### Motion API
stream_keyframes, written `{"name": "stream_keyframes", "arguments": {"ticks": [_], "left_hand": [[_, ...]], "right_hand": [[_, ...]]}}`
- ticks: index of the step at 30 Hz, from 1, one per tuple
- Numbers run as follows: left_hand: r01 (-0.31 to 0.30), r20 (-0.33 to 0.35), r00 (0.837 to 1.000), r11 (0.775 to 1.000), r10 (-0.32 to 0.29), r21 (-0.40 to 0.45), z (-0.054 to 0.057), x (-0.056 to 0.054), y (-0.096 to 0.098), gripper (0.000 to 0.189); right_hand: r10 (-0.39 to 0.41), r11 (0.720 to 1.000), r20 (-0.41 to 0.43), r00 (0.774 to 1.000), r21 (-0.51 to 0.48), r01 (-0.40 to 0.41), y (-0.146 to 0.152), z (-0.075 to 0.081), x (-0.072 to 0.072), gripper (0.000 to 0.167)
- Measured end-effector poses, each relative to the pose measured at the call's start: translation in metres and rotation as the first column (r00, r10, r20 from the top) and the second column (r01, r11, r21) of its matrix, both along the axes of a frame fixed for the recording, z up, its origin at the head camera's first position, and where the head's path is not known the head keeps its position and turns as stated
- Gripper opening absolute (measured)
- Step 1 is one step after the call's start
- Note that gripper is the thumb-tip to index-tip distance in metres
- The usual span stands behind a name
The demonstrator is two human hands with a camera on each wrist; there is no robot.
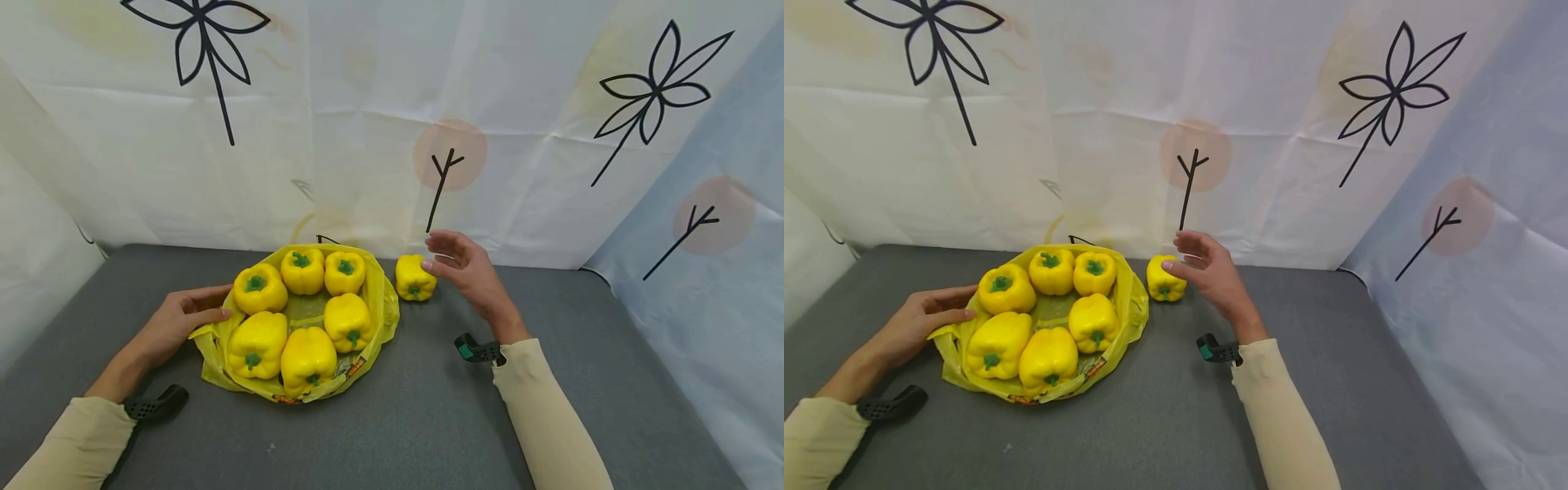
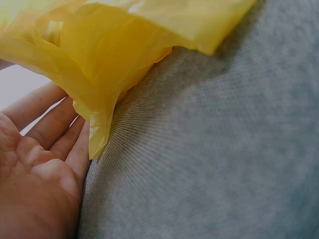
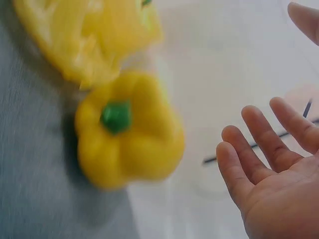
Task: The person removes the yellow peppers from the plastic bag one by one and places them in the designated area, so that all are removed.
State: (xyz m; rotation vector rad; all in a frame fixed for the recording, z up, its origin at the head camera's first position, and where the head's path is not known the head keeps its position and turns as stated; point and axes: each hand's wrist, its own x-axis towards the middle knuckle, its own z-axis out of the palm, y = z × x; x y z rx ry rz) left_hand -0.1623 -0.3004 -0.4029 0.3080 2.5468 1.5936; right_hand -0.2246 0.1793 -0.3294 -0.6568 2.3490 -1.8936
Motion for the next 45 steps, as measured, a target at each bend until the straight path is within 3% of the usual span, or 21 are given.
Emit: {"name": "stream_keyframes", "arguments": {"ticks": [8, 16, 21, 26, 34, 45], "left_hand": [[0.005, -0.001, 1.0, 1.0, -0.005, 0.012, 0.0, 0.0, 0.0, 0.059], [-0.003, 0.0, 1.0, 1.0, 0.003, -0.002, 0.001, 0.0, 0.001, 0.059], [-0.005, 0.009, 1.0, 1.0, 0.005, -0.004, 0.001, -0.001, 0.001, 0.059], [-0.001, 0.002, 1.0, 1.0, 0.001, 0.004, 0.0, 0.0, 0.001, 0.059], [-0.002, -0.008, 1.0, 1.0, 0.002, 0.013, 0.001, 0.0, 0.001, 0.06], [0.003, -0.008, 1.0, 0.999, -0.003, 0.032, 0.0, -0.001, 0.001, 0.06]], "right_hand": [[0.165, 0.985, -0.009, 0.986, -0.058, -0.165, -0.03, 0.01, 0.018, 0.058], [0.328, 0.943, 0.019, 0.944, -0.07, -0.326, -0.059, 0.0, 0.028, 0.06], [0.382, 0.924, 0.046, 0.923, -0.058, -0.379, -0.067, -0.011, 0.03, 0.064], [0.393, 0.919, 0.067, 0.917, -0.005, -0.394, -0.072, -0.022, 0.028, 0.066], [0.351, 0.93, 0.083, 0.933, 0.08, -0.358, -0.075, -0.036, 0.024, 0.064], [0.312, 0.933, 0.153, 0.938, 0.138, -0.333, -0.075, -0.044, 0.023, 0.062]]}}
